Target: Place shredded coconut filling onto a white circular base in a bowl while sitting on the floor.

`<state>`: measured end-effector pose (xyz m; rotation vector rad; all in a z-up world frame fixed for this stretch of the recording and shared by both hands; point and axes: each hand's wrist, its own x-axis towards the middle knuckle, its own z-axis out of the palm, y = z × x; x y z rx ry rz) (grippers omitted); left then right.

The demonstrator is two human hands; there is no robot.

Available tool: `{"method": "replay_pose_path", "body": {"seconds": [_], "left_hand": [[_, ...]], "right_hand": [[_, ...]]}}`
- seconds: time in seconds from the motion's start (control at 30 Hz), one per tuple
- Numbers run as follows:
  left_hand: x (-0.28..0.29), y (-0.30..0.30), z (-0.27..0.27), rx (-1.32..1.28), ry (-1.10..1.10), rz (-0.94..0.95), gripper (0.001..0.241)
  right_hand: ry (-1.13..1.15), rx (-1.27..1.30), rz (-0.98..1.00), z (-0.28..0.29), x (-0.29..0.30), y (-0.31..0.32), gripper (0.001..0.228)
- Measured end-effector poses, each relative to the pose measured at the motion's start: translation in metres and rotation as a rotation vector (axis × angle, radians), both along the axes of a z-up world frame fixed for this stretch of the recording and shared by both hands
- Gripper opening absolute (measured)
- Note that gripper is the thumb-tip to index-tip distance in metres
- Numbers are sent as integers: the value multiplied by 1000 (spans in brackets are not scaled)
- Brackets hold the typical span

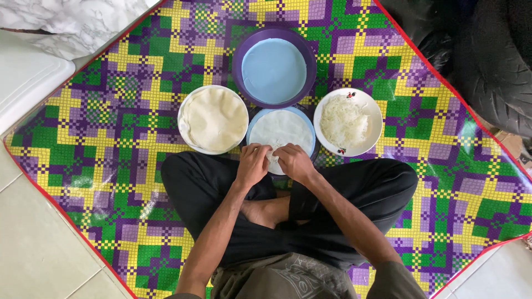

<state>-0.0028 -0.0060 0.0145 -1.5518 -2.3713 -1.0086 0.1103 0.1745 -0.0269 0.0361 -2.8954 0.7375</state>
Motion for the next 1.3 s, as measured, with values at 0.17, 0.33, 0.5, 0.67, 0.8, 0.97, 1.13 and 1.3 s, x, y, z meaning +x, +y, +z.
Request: {"method": "replay_pose_path", "body": {"seconds": [0.17,0.33,0.5,0.67,0.8,0.97,1.13,1.3], "left_hand": [[1,3,1,1,30,4,24],[1,7,6,42,32,-28,14],[4,6,-6,-94,25,-29,9],[6,6,-7,-74,20,-32,20],[12,18,-10,-7,0,-53,16],[29,73,-6,15,-48,-131,13],[42,144,7,-4,-209,-211,23],[50,206,-16,17,-400,-200,46]], "right_hand": [[-29,59,9,12,1,9,16],[-64,1,55,22,0,23,12],[-1,-340,-23,30,0,67,18],[-174,-217,-233,29,19,160,27],[-413,-70,-425,20,45,204,55],[-495,-89,-498,6,36,199,34],[-412,-238,-510,47,39,188,21],[-214,-315,-448,58,48,195,17]]}}
